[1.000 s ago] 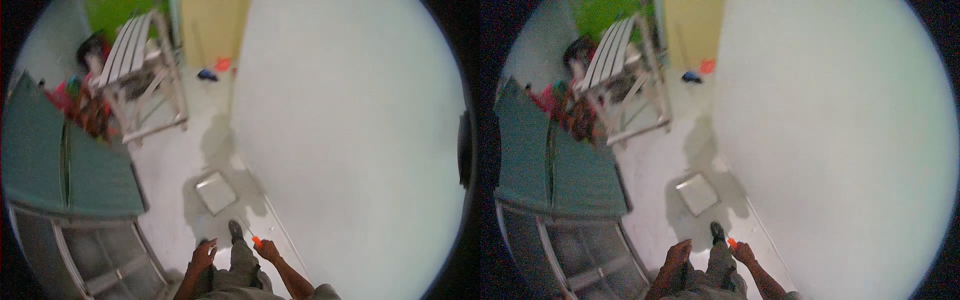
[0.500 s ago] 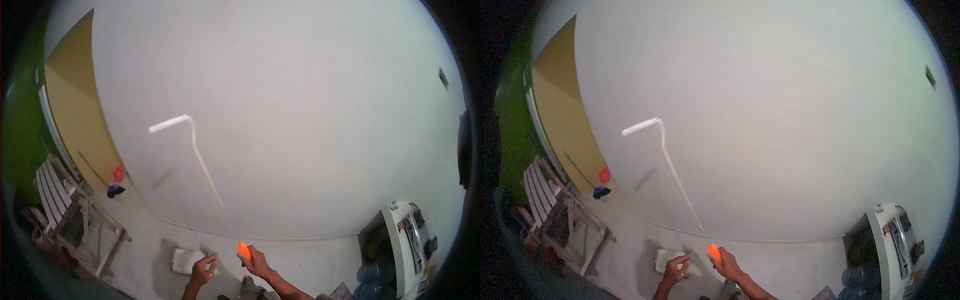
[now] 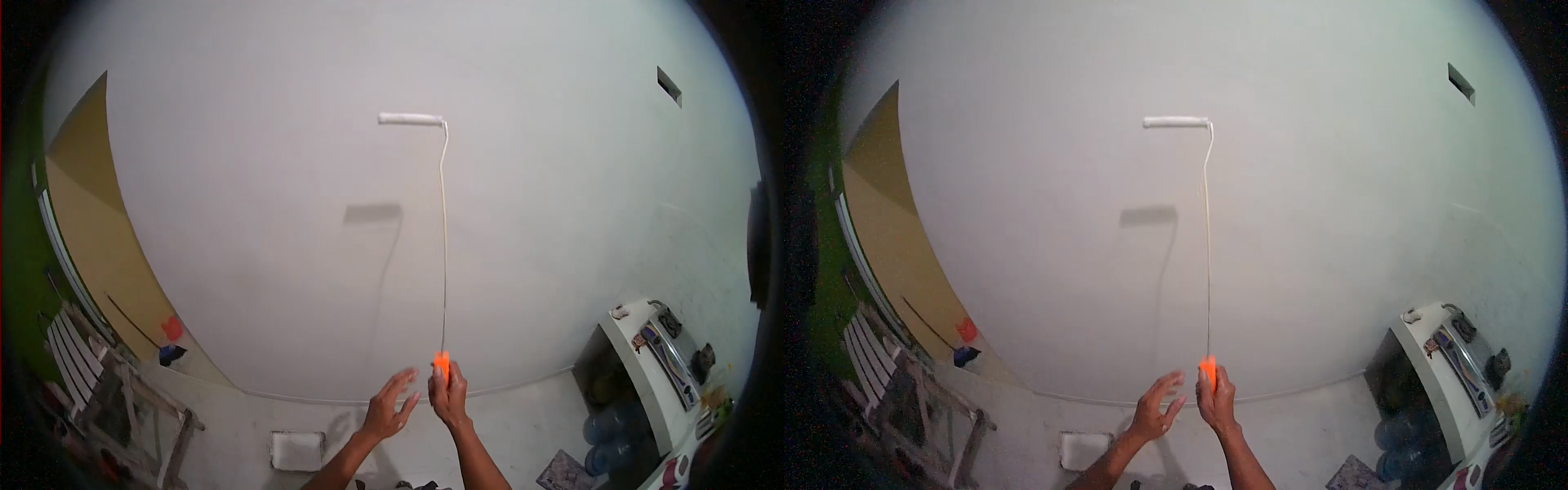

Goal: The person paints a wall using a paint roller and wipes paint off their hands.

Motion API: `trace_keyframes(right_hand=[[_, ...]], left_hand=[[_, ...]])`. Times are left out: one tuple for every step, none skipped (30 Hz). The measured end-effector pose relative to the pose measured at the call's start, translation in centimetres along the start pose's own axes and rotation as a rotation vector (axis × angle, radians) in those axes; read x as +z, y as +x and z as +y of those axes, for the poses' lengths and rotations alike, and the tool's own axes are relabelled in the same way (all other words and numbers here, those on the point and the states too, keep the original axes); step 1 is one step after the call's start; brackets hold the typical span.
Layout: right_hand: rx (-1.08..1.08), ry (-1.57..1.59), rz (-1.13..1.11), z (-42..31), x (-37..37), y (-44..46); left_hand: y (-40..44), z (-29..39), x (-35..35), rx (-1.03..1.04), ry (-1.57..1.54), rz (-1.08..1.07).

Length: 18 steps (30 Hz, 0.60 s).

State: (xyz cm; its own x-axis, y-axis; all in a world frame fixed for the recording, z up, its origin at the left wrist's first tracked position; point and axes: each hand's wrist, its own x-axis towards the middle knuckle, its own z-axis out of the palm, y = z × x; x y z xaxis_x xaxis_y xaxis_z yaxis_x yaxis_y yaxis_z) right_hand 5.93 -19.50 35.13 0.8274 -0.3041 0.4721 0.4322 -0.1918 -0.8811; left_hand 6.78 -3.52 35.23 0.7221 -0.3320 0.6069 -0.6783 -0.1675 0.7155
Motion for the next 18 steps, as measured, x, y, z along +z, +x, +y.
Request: trace_keyframes(right_hand=[[-0.019,-0.002,0.017,0.2,-0.2,1.2],[-0.037,-0.001,0.034,0.3,-0.4,2.4],[-0.032,0.023,0.042,0.0,-0.5,3.5],[-0.026,0.049,0.049,-0.1,-0.8,4.7],[-0.019,0.078,0.055,-0.3,-0.9,5.8],[-0.067,0.037,0.081,-0.8,-0.9,6.9],[-0.113,-0.005,0.105,-1.2,-0.9,8.0],[-0.158,-0.048,0.129,-1.4,-0.9,8.8],[-0.154,-0.059,0.128,-1.1,-0.9,9.5],[-0.154,-0.069,0.130,-0.7,-0.8,10.5],[-0.154,-0.077,0.134,-0.5,-0.7,11.2],[-0.174,-0.063,0.138,-0.6,-0.6,11.9],[-0.193,-0.049,0.144,-0.7,-0.5,12.4],[-0.215,-0.035,0.151,-0.6,-0.4,12.7],[-0.198,-0.027,0.149,-0.2,-0.3,12.7],[-0.184,-0.022,0.147,0.3,-0.2,12.9],[-0.173,-0.018,0.144,0.7,0.0,13.1],[-0.166,-0.024,0.141,0.8,0.2,13.2]], left_hand=[[1.6,0.8,0.5,0.049,-0.013,0.008],[2.9,1.5,0.9,0.086,0.050,-0.006],[4.2,2.3,1.1,0.121,0.109,-0.019],[5.5,2.9,1.7,0.148,0.153,-0.020],[6.7,3.5,2.2,0.175,0.199,-0.021],[7.8,4.0,2.5,0.200,0.245,-0.024],[8.8,4.3,2.6,0.209,0.288,-0.036],[9.6,4.6,2.8,0.216,0.331,-0.049],[10.4,4.7,3.0,0.227,0.374,-0.063],[11.1,4.7,3.1,0.239,0.389,-0.062],[11.7,4.7,3.2,0.253,0.404,-0.063],[12.2,4.6,3.2,0.268,0.420,-0.064],[12.6,4.2,3.4,0.297,0.446,-0.055],[12.8,4.2,3.3,0.311,0.474,-0.064],[12.9,4.1,3.2,0.325,0.501,-0.072],[13.1,4.1,3.0,0.341,0.526,-0.078],[13.2,3.8,2.8,0.341,0.536,-0.098],[13.5,3.6,2.6,0.340,0.544,-0.116]])
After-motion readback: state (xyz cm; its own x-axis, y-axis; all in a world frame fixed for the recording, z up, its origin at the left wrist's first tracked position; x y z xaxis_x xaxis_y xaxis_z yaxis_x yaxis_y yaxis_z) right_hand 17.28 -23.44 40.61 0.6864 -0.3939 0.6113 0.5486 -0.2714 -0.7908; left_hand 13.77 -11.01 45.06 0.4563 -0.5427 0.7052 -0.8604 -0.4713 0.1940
